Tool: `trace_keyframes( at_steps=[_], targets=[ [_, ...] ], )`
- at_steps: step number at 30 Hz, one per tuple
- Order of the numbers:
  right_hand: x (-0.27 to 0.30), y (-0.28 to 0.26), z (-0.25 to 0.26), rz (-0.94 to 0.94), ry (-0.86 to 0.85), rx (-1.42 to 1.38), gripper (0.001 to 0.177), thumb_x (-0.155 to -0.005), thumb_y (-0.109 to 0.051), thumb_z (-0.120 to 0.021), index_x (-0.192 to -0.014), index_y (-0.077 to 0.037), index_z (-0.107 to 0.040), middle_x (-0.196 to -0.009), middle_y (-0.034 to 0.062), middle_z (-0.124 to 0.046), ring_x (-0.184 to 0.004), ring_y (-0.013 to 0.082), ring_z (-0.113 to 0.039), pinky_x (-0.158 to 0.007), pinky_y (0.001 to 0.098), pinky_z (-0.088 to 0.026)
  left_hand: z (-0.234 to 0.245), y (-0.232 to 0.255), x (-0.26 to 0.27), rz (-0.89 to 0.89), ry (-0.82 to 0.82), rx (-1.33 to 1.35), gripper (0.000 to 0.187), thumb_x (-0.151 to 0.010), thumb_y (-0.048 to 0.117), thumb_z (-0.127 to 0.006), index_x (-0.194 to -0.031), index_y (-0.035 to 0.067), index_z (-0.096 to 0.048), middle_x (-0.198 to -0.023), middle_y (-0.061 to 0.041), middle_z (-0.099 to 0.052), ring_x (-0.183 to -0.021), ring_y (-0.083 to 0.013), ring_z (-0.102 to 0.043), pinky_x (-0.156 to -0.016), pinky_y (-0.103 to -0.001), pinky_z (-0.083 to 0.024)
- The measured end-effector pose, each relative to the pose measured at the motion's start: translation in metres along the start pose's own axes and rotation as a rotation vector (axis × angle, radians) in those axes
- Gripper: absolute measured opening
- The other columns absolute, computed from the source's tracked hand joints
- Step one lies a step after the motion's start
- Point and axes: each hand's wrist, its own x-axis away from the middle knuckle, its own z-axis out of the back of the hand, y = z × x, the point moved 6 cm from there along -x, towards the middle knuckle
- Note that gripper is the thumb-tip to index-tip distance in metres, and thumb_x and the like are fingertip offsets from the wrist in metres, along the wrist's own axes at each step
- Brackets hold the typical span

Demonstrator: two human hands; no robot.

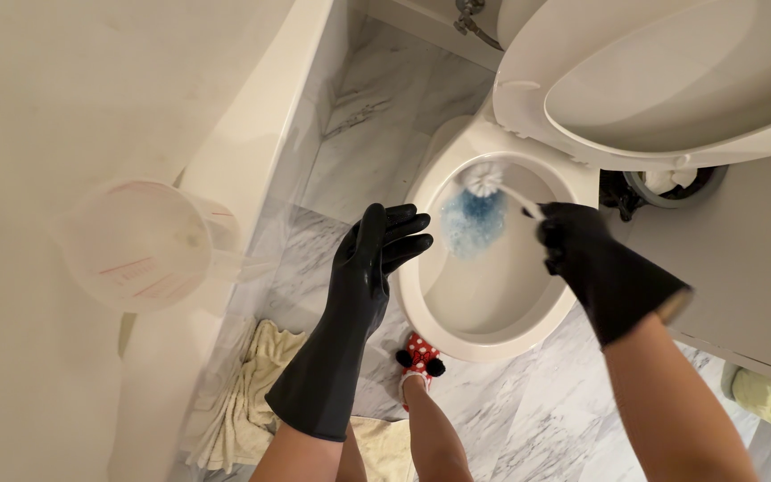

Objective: The person scrubs the inside of a toilet bowl with a brush and blue cleaner, then rinses the brush and flushes the toilet. They wipe the toilet seat, lid, and tank with a green cloth and spray cleaner.

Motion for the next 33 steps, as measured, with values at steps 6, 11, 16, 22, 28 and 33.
trace_keyframes(
  at_steps=[6, 11, 16, 22, 28, 33],
  targets=[
    [-0.079, 0.026, -0.037, -0.108, 0.117, 0.265, 0.029, -0.101, -0.024, -0.055, -0.077, -0.009, -0.055, -0.064, 0.0042, -0.057, -0.044, 0.0147, -0.039, -0.04, 0.0339, -0.027, 0.007, -0.013, -0.002, 0.002, 0.017, 0.005, 0.058, -0.104, 0.046, -0.051, -0.128, -0.006, -0.062, -0.119, -0.022, -0.073, -0.106, -0.0316, -0.073, -0.099, -0.044, -0.058],
    [-0.093, 0.045, -0.043, -0.204, 0.091, 0.268, 0.027, -0.104, -0.028, -0.049, -0.088, -0.008, -0.059, -0.069, 0.0023, -0.066, -0.045, 0.0164, -0.046, -0.041, 0.0342, -0.031, 0.01, -0.029, 0.001, 0.0, 0.027, -0.006, 0.057, -0.103, 0.045, -0.052, -0.128, -0.006, -0.062, -0.119, -0.022, -0.072, -0.106, -0.0323, -0.073, -0.098, -0.044, -0.058],
    [-0.023, 0.036, -0.036, -0.112, 0.116, 0.32, 0.033, -0.103, -0.031, -0.049, -0.125, -0.01, -0.063, -0.085, 0.0106, -0.069, -0.048, 0.0199, -0.046, -0.043, 0.0344, -0.036, -0.005, -0.026, 0.006, 0.021, 0.014, 0.011, 0.057, -0.103, 0.045, -0.052, -0.129, -0.005, -0.062, -0.12, -0.022, -0.073, -0.105, -0.0308, -0.073, -0.098, -0.042, -0.057],
    [-0.001, 0.032, -0.034, -0.01, 0.065, 0.388, 0.034, -0.103, -0.03, -0.047, -0.129, -0.014, -0.062, -0.089, 0.0127, -0.071, -0.054, 0.0219, -0.051, -0.043, 0.0346, -0.035, -0.009, -0.021, 0.006, 0.016, -0.003, -0.006, 0.057, -0.104, 0.045, -0.051, -0.129, -0.005, -0.062, -0.12, -0.022, -0.073, -0.106, -0.0307, -0.072, -0.099, -0.042, -0.056],
    [-0.081, 0.042, -0.065, -0.123, 0.093, 0.353, 0.027, -0.101, -0.023, -0.053, -0.118, -0.006, -0.064, -0.085, 0.0108, -0.072, -0.057, 0.0208, -0.058, -0.046, 0.0351, -0.04, 0.006, -0.03, 0.007, 0.016, 0.023, -0.006, 0.054, -0.105, 0.043, -0.05, -0.127, -0.005, -0.063, -0.119, -0.022, -0.073, -0.106, -0.0313, -0.073, -0.099, -0.044, -0.056],
    [-0.063, 0.036, -0.051, 0.004, 0.055, 0.48, 0.02, -0.098, -0.016, -0.059, -0.112, -0.002, -0.065, -0.082, 0.0104, -0.073, -0.058, 0.0203, -0.064, -0.048, 0.0355, -0.045, 0.011, -0.032, 0.009, 0.013, 0.062, 0.007, 0.052, -0.105, 0.041, -0.051, -0.127, -0.005, -0.062, -0.119, -0.022, -0.072, -0.107, -0.0323, -0.073, -0.099, -0.045, -0.057]
  ],
)
